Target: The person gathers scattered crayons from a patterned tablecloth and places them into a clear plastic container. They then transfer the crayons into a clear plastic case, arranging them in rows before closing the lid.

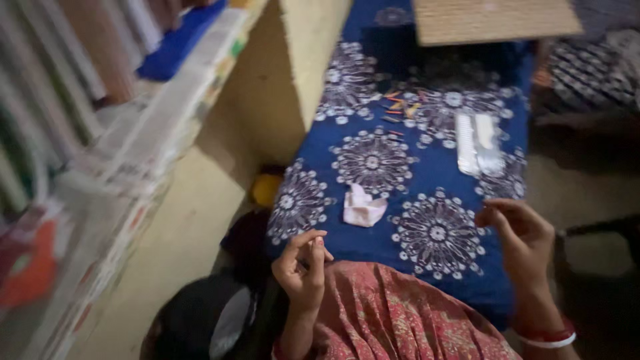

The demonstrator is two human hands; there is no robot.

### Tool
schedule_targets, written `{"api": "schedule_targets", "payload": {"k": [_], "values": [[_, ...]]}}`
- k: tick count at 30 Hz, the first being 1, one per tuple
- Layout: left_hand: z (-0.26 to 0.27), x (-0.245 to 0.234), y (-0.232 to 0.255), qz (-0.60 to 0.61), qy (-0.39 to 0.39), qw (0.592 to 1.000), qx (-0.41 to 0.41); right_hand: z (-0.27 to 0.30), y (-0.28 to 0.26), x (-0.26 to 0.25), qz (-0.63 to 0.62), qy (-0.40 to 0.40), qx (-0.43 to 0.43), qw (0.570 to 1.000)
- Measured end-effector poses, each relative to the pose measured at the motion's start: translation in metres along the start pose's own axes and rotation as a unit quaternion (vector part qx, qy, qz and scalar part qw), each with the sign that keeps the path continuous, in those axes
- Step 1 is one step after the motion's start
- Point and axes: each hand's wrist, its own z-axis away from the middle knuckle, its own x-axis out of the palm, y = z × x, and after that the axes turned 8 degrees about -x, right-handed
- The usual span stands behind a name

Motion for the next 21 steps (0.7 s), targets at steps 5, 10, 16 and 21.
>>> {"api": "schedule_targets", "payload": {"k": [5,10,16,21], "values": [[-0.018,0.044,-0.012,-0.007,-0.105,0.994,-0.013,0.040,0.007,-0.020,0.002,0.088,0.050,0.995],[-0.030,0.083,-0.017,0.038,-0.217,0.975,-0.010,0.068,0.003,-0.031,0.048,0.151,0.085,0.984],[-0.025,0.111,-0.021,0.061,-0.270,0.960,-0.039,0.080,0.002,-0.042,0.063,0.186,0.117,0.973],[-0.005,0.122,-0.028,0.045,-0.256,0.964,-0.050,0.074,0.015,-0.052,0.018,0.158,0.083,0.984]]}}
